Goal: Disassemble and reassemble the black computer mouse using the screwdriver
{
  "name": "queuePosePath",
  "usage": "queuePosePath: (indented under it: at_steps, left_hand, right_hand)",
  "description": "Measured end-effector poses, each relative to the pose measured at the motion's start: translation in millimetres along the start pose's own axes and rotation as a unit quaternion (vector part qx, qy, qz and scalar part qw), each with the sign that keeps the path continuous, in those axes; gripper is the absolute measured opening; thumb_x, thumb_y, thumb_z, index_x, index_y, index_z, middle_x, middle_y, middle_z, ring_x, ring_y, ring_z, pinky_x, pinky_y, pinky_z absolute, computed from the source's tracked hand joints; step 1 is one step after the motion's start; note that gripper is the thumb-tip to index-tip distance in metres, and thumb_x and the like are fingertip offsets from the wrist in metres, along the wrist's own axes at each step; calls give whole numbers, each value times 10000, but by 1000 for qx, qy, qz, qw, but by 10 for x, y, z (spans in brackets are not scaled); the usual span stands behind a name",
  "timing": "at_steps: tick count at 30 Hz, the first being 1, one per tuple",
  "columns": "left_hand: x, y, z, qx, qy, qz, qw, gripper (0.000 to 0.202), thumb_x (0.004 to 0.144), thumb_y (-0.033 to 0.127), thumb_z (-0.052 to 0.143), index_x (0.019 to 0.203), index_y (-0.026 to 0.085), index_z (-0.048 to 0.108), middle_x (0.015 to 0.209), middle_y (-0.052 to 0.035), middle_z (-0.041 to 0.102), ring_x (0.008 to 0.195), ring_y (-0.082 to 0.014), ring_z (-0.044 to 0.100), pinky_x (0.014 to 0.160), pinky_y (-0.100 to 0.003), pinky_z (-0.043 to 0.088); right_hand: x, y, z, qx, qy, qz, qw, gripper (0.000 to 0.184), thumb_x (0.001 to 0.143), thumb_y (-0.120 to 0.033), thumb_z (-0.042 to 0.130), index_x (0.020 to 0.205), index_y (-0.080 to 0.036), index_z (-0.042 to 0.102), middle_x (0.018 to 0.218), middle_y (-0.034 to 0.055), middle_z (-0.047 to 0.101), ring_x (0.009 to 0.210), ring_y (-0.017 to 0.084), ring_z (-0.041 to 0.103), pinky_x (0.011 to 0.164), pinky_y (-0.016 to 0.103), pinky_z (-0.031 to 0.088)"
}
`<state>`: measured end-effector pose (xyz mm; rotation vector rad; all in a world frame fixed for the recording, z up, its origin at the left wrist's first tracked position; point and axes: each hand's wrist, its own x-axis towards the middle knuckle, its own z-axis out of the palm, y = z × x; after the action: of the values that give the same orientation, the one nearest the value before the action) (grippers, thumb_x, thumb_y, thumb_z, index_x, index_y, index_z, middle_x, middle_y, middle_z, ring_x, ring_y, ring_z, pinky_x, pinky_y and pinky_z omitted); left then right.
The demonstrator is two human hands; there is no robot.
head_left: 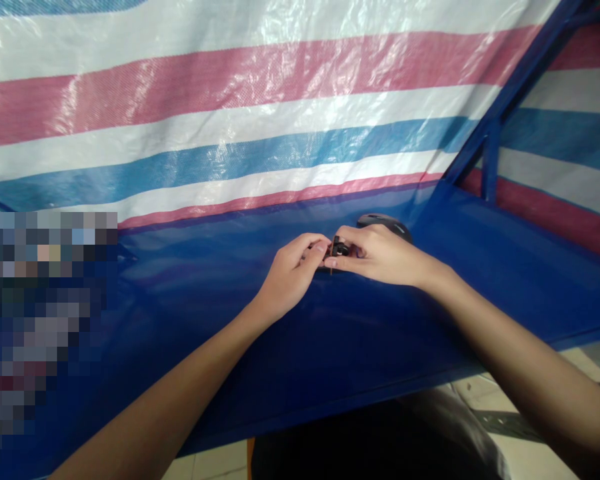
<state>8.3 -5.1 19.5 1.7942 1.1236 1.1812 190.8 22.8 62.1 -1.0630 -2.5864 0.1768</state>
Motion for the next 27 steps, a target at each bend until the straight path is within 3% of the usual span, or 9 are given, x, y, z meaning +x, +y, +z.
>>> queuePosePath:
  at_steps: [21, 27]
  left_hand:
    - [-6, -30, 4, 14, -2, -1, 1000, 232, 909, 346, 451, 921, 181, 615, 901, -18, 664, 749, -118, 611, 681, -235, 485]
    - [-2, -29, -3, 7, 72, 11, 997, 196, 887, 325, 488, 904, 187, 626, 847, -7, 660, 722, -114, 614, 663, -235, 479]
  right_hand:
    - [-14, 6, 11, 0, -22, 1, 1000, 364, 851, -546, 523, 780, -190, 528, 643, 16, 613, 570, 156, 581, 530, 241, 284]
    - [1, 4, 0, -25, -20, 5, 999, 381, 855, -565, 498, 760, -195, 504, 614, 9, 594, 554, 155, 556, 522, 244, 269]
